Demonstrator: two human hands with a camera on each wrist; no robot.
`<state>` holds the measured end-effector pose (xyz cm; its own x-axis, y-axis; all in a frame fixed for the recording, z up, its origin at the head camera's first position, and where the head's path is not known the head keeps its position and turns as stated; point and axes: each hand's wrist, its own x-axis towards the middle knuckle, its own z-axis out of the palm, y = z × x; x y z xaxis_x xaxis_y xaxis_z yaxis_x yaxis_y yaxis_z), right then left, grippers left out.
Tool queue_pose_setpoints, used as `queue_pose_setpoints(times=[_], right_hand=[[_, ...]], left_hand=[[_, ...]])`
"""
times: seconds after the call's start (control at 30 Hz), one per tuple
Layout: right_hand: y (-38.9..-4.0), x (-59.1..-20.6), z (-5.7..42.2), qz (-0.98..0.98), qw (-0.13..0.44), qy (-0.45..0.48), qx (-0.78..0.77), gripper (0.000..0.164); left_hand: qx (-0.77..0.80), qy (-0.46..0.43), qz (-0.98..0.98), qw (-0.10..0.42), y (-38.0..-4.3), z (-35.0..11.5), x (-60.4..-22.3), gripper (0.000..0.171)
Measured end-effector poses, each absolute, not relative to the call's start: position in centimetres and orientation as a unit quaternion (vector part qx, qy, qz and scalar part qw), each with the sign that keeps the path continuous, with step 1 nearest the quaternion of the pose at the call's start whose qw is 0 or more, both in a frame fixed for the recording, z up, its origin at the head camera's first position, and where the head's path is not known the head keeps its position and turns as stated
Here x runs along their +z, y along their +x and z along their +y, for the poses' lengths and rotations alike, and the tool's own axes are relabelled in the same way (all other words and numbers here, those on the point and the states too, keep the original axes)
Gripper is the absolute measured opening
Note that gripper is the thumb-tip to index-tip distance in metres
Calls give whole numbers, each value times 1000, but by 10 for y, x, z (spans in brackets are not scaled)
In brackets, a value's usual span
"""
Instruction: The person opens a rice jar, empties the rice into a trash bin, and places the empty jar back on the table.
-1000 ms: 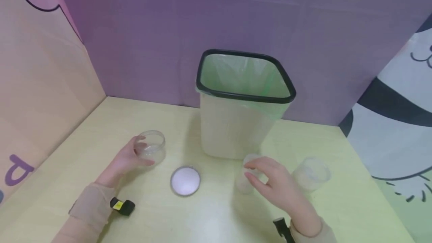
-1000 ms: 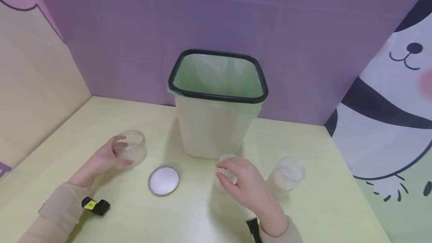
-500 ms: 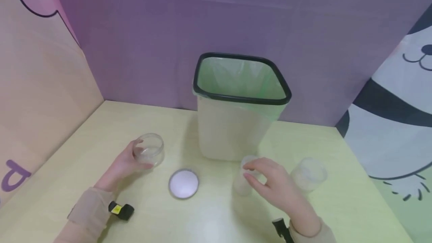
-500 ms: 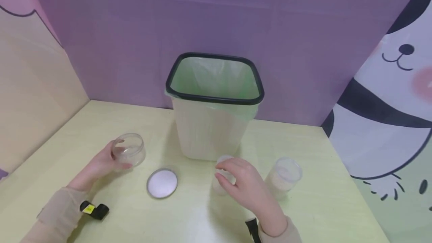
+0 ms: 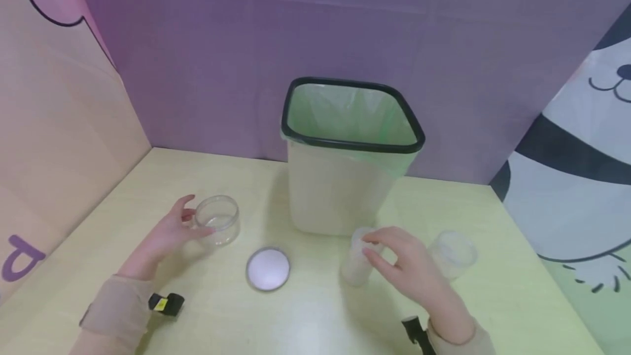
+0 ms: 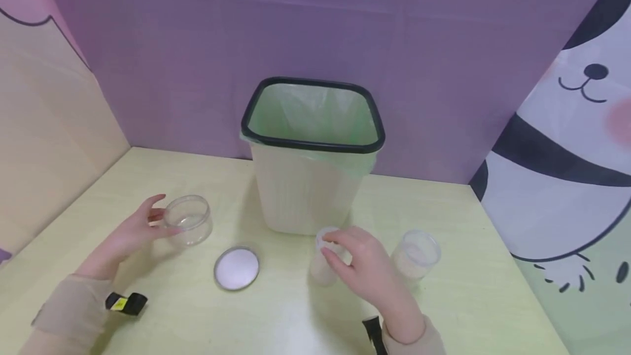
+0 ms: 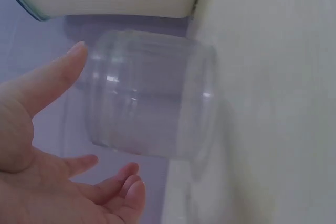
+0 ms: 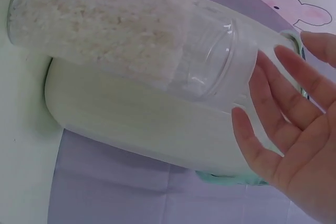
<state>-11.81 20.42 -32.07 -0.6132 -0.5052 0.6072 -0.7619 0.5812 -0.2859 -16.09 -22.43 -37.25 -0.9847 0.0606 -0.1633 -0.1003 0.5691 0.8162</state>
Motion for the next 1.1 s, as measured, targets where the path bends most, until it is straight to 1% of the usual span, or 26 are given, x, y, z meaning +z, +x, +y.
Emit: queue_pose_setpoints(times=[0.1,0.2,0.33,0.43,0.53,0.63,0.7,0.87,1.1], right_hand=[[-119,-320,205,-867,229,329,297,32],[-121,-321,206,-878,193,276,340,51],[-126,-325,210,-878,101,219,415,75],[-133,-331,215,-869,8,189,458,88],[-141,-340,220,-865,-81,182,461,99],[-146,-353,226,-849,-145,208,464,99],[-147,-360,230,-832,-167,228,477,95],[-147,-370,235,-801,-202,252,503,87],[-143,-374,238,-805,-246,231,487,78]], left_hand=[[461,-16,885,68,-157,-221,-362,100],[458,-7,888,43,-154,-215,-353,94],[465,19,885,-1,-148,-207,-342,84],[471,31,881,-27,-143,-202,-335,78],[473,37,879,-42,-138,-197,-330,74],[470,44,880,-55,-132,-191,-327,67],[473,52,877,-65,-127,-185,-326,63],[485,82,867,-74,-117,-166,-327,56],[484,97,866,-75,-104,-150,-329,51]])
